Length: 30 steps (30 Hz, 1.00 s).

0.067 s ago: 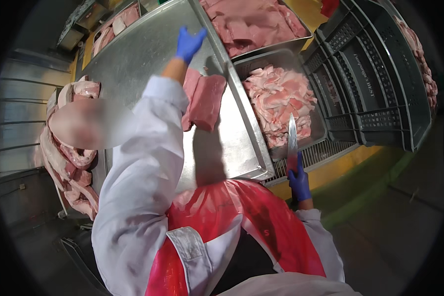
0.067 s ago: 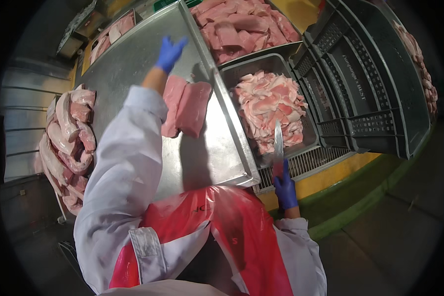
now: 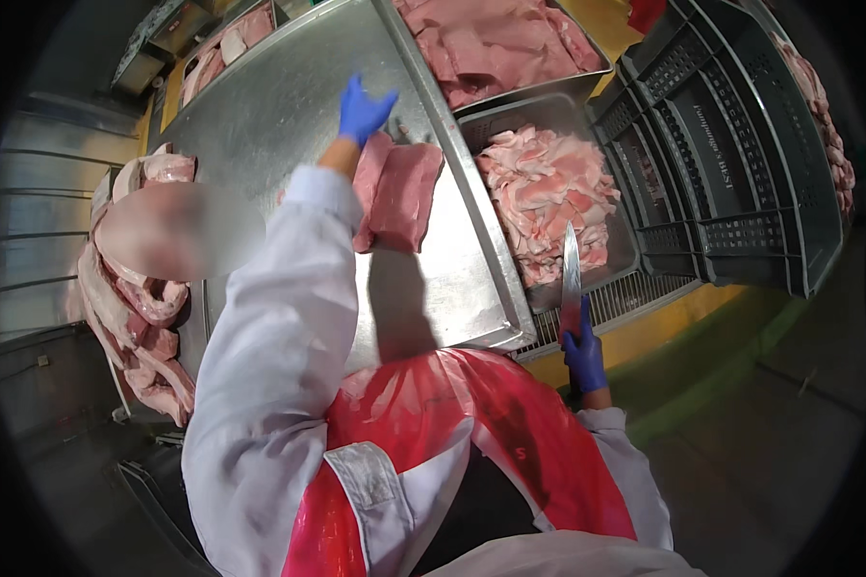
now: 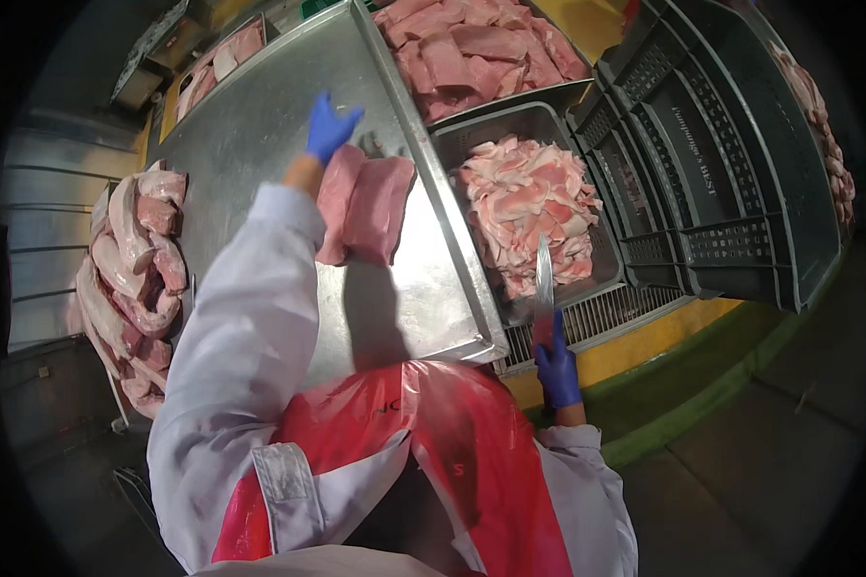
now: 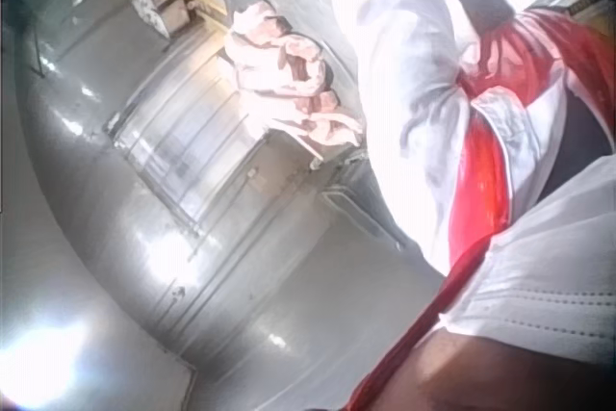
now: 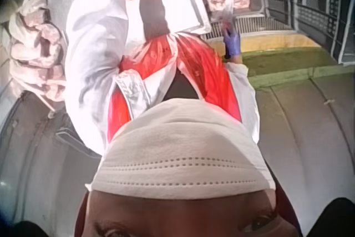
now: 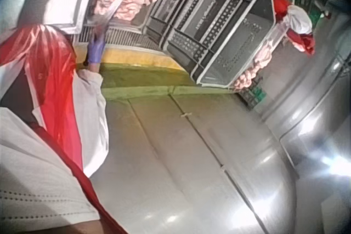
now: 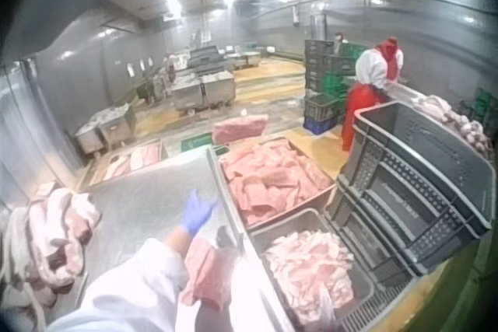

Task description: The person uses a knife to trim fat and cut large pieces of raw meat into smaller portions on a stainless steel table. The trimmed fat is discarded into a bin, while the cut meat pieces are placed into a metal tray.

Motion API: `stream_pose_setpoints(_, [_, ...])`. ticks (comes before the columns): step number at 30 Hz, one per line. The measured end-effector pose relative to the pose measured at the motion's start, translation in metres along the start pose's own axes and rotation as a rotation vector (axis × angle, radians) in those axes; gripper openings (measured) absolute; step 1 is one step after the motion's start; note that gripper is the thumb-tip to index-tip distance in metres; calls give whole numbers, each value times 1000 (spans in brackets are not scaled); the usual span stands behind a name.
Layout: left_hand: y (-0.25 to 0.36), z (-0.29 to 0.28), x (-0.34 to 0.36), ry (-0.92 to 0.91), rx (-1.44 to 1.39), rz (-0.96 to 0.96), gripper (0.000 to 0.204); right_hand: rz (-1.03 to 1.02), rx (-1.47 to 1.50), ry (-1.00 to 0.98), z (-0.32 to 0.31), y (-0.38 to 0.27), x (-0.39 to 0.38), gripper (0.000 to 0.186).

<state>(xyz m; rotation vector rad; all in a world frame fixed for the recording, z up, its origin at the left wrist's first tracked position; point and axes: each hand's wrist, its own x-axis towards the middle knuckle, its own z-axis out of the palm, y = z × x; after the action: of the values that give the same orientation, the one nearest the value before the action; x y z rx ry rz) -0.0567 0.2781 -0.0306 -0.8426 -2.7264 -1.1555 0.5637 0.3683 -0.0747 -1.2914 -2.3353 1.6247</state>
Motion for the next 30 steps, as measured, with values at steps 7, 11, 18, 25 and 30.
stream_pose_setpoints(7, [-74, -56, -173, -409, 313, -249, 113, -170, -215, -39, 1, 13, 17, 84])
stream_pose_setpoints(11, [-54, -66, -184, -455, 464, -230, 117, -185, -103, -115, 5, -48, 34, 82])
stream_pose_setpoints(18, [-39, -52, -176, -376, 381, -402, 114, -407, -155, -91, 23, -50, 42, 85])
stream_pose_setpoints(25, [-39, -52, -211, -334, 319, -182, 114, -270, -8, -119, 56, -66, 42, 87])
stream_pose_setpoints(30, [-16, 1, -199, -323, -21, -346, 115, -361, 344, -166, 173, -171, 115, 87])
